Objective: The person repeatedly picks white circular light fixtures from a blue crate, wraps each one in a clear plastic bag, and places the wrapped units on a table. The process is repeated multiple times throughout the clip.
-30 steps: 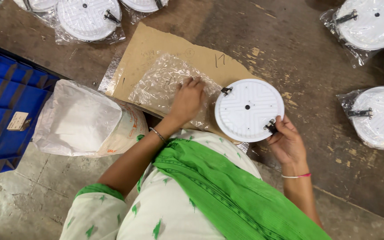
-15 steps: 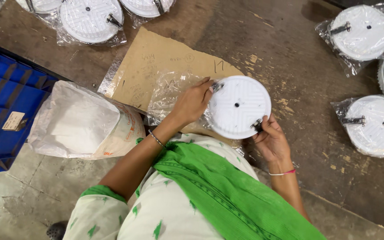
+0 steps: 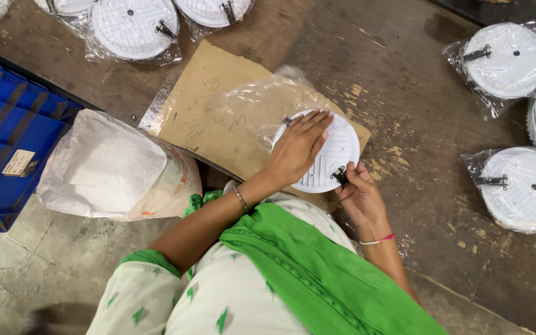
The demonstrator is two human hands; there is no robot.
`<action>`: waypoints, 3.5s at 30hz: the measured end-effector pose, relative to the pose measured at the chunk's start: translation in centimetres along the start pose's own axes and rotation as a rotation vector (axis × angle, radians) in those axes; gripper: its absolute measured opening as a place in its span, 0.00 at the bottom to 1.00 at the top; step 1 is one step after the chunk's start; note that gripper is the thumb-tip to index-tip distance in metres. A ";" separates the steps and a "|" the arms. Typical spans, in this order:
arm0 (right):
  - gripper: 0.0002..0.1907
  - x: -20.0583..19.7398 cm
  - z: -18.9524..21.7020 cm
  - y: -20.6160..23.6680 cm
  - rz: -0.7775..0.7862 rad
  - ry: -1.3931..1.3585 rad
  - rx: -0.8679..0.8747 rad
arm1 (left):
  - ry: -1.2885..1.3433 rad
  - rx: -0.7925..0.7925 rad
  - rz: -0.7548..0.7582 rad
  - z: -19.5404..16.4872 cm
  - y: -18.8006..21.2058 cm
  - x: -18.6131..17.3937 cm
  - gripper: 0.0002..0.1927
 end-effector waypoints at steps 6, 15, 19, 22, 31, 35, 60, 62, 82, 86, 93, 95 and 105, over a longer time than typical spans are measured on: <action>0.15 -0.2 -0.2 -0.2 0.128 0.254 0.074 | 0.053 0.001 0.061 0.1 -0.4 0.7 0.19; 0.25 0.5 -2.2 -1.9 -0.003 -0.056 -0.039 | 0.153 0.098 0.108 -2.1 -0.6 2.6 0.18; 0.25 1.0 -1.8 -1.8 0.012 -0.158 -0.095 | -0.067 0.123 -0.032 -1.1 0.1 1.3 0.31; 0.23 0.3 -0.8 -2.0 -0.036 -0.233 -0.144 | -0.070 -0.059 -0.176 2.9 2.1 -0.8 0.35; 0.24 0.7 0.2 -2.2 -0.093 -0.320 -0.158 | 0.521 -0.367 0.067 10.2 3.4 3.1 0.12; 0.24 -0.4 0.2 -3.4 -0.078 -0.275 -0.173 | 0.281 -0.137 0.132 6.6 3.3 3.2 0.06; 0.26 0.0 2.0 -7.9 -0.208 0.929 -0.400 | -0.549 0.292 0.303 3.7 -1.8 1.2 0.50; 0.26 1.2 3.2 -6.1 -0.346 1.275 -0.440 | -0.440 0.356 0.324 4.2 -1.8 2.8 0.39; 0.12 2.9 9.5 -1.8 -0.215 0.960 -0.328 | 0.852 -0.074 -0.043 3.7 -0.4 -6.7 0.10; 0.11 3.6 7.1 -4.8 0.018 0.692 0.067 | 1.025 -0.157 -0.018 3.8 0.4 -5.5 0.09; 0.15 5.7 7.8 -6.5 0.314 1.044 0.081 | 1.145 -0.149 -0.070 3.8 0.4 -4.4 0.16; 0.17 6.6 8.1 -7.0 0.425 1.050 0.096 | 1.141 -0.134 -0.081 3.1 -0.1 -4.6 0.17; 0.17 7.0 8.8 -7.0 0.467 1.036 0.244 | 0.869 0.242 -0.081 -0.2 0.2 -5.8 0.21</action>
Point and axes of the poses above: each hand's wrist, its own y-axis away from the middle knuckle, its own x-axis out of the palm, z = x × y, the point moved 5 cm from there along -y, towards the middle knuckle, and after that the axes turned 13 degrees about z, right-handed, at the moved point
